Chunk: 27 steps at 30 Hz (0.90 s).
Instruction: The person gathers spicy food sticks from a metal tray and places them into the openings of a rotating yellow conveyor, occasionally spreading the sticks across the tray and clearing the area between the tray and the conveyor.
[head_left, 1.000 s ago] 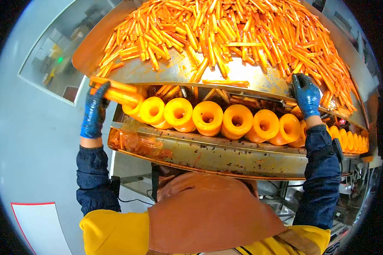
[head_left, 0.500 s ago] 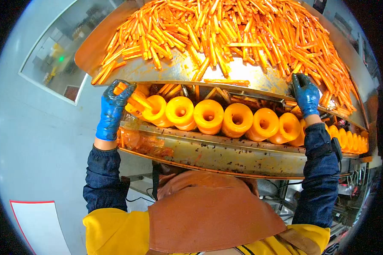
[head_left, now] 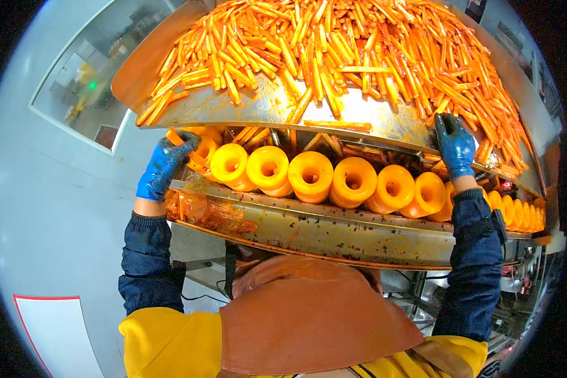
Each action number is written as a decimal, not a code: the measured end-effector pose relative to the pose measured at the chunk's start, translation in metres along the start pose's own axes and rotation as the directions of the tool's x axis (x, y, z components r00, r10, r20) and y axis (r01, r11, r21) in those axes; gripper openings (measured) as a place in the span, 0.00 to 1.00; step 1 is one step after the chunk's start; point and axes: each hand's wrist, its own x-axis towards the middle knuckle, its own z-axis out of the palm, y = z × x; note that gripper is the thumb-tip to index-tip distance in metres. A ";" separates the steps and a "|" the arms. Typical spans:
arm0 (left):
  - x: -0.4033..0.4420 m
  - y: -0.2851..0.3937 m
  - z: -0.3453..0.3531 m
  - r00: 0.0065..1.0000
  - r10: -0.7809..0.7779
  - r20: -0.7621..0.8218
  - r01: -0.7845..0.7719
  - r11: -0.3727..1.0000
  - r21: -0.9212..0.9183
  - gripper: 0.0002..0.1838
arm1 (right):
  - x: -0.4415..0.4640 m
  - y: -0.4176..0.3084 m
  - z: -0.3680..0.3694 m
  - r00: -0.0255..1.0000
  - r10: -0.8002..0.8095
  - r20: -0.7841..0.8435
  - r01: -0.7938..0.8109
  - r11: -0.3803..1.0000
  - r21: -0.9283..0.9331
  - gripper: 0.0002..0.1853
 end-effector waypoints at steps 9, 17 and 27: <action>0.035 0.016 0.007 0.745 -0.098 0.659 0.166 0.985 -0.041 0.13 | 0.000 -0.006 -0.008 1.000 0.016 -0.003 -0.016 1.000 -0.007 0.17; 0.098 0.044 -0.009 0.863 0.297 0.409 -0.465 0.782 0.415 0.25 | 0.001 -0.002 -0.001 0.999 0.046 -0.010 -0.045 0.997 0.065 0.18; 0.206 0.076 0.100 0.696 0.344 0.630 -0.671 -0.001 0.741 0.23 | 0.000 0.002 0.002 0.991 -0.058 -0.117 0.068 0.994 0.083 0.16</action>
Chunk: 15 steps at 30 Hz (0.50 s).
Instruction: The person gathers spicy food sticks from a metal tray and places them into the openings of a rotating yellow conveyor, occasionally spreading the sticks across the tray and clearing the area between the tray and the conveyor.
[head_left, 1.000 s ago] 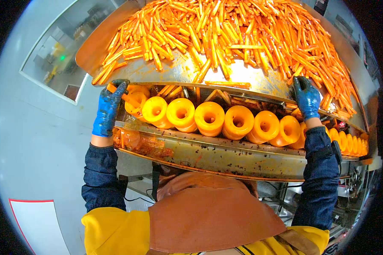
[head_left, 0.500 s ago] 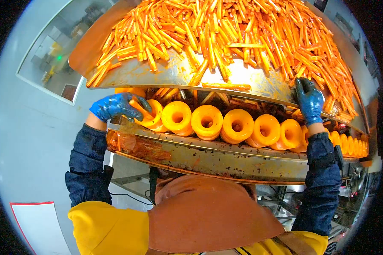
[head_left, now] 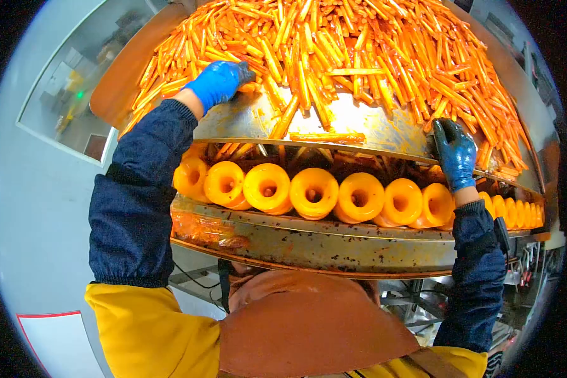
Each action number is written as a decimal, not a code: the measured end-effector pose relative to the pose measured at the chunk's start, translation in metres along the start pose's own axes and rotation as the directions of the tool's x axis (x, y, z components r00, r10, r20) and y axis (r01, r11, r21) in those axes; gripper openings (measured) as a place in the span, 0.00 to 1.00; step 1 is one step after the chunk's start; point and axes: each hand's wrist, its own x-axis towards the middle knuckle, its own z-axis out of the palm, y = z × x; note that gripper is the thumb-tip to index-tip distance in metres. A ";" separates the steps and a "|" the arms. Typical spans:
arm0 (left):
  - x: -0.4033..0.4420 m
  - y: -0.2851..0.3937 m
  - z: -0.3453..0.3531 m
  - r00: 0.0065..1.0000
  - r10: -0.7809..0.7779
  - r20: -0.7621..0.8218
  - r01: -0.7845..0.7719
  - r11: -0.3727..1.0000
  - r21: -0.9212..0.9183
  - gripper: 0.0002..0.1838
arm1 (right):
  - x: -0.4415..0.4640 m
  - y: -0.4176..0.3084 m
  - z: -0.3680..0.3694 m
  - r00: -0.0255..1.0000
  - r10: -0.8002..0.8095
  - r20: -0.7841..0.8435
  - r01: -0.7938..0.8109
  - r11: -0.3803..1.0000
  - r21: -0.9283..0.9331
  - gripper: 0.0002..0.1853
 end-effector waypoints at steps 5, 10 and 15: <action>-0.010 -0.009 -0.010 0.976 0.146 -0.160 -0.143 0.989 0.030 0.21 | 0.000 0.002 0.001 1.000 0.000 0.010 0.001 0.999 -0.047 0.15; -0.059 -0.037 -0.031 0.683 -0.661 -0.310 0.182 0.566 -0.804 0.14 | -0.001 -0.002 -0.002 0.999 0.017 0.029 -0.016 0.999 -0.040 0.18; -0.147 -0.024 -0.051 0.541 -0.791 -0.287 -0.092 0.283 -0.955 0.13 | 0.000 -0.006 -0.005 0.987 0.098 0.131 -0.084 0.991 -0.108 0.20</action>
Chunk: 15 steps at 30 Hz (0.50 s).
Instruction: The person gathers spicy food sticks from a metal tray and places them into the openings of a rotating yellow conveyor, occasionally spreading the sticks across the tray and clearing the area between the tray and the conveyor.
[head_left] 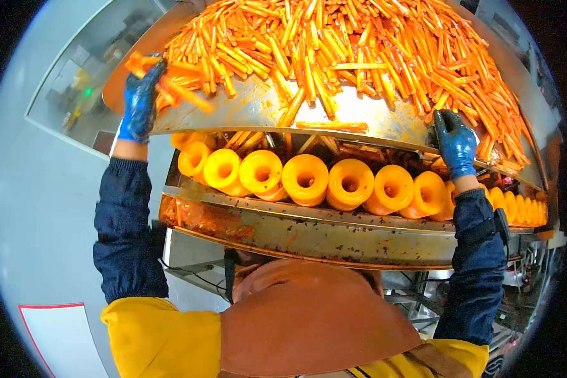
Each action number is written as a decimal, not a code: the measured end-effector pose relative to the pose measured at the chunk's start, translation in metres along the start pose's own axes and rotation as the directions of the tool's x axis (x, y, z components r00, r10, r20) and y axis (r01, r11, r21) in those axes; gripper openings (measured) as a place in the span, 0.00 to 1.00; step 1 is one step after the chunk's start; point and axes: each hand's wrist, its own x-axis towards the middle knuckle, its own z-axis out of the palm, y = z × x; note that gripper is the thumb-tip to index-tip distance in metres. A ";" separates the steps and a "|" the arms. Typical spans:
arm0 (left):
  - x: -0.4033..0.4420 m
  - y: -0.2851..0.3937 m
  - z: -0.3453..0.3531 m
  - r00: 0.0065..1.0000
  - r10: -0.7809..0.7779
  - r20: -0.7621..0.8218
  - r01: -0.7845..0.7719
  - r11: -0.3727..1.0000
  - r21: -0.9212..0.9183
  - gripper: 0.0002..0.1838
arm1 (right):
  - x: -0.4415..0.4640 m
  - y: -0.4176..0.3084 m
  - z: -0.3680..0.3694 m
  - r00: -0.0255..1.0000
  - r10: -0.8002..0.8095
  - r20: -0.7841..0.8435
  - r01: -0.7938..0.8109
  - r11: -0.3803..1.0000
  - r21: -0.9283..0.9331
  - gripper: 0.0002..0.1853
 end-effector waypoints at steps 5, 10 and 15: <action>-0.070 0.019 -0.019 0.991 -0.128 -0.043 0.114 0.964 -0.239 0.12 | 0.002 0.005 0.006 0.999 0.044 0.008 -0.044 0.998 0.033 0.22; -0.110 -0.003 0.010 0.992 -0.004 -0.123 -0.015 0.988 -0.157 0.11 | 0.003 0.008 0.006 1.000 -0.013 -0.023 0.014 0.999 0.035 0.21; -0.147 0.003 0.063 0.997 0.035 0.073 -0.034 0.999 -0.021 0.15 | 0.001 0.002 0.000 0.999 0.034 0.012 -0.034 0.998 0.061 0.21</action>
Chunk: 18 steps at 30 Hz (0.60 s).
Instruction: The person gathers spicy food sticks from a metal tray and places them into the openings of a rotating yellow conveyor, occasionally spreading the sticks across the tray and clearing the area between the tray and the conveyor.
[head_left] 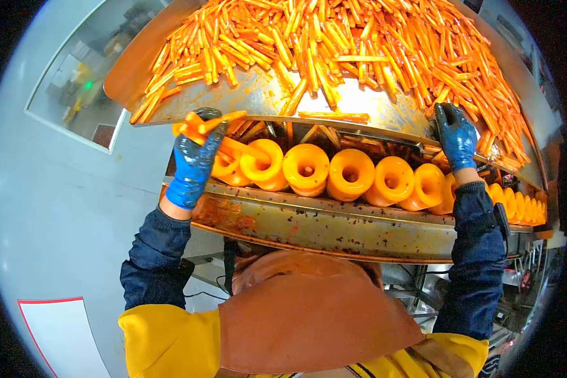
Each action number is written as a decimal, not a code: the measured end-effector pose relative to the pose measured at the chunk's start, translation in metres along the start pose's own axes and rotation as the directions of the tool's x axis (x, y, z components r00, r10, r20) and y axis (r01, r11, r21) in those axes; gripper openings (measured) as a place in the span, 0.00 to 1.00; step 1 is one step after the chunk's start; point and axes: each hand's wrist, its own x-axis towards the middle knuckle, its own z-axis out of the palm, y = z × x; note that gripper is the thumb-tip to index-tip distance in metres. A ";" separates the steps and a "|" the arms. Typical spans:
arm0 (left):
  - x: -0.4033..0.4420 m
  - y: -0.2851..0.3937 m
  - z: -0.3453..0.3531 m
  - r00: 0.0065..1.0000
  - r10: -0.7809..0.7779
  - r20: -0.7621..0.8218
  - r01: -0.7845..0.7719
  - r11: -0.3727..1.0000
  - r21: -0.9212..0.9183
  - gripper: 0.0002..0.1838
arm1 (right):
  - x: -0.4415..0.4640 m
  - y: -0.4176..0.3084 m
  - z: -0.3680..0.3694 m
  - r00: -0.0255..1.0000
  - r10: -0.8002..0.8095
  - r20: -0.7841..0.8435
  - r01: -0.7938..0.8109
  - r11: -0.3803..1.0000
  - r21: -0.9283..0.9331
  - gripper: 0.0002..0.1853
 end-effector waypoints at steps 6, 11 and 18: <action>0.001 0.014 0.001 0.977 -0.200 -0.076 0.183 0.966 -0.183 0.16 | 0.001 0.005 0.006 0.996 -0.052 -0.069 0.053 0.998 0.013 0.20; 0.004 0.011 -0.040 0.941 -0.336 0.042 0.336 0.914 -0.226 0.12 | 0.001 0.003 0.005 0.999 -0.007 -0.040 0.005 0.999 -0.037 0.20; -0.014 0.009 -0.042 0.846 -0.471 0.249 0.493 0.869 -0.031 0.13 | 0.000 -0.001 0.001 0.998 -0.033 -0.047 0.033 0.999 -0.006 0.20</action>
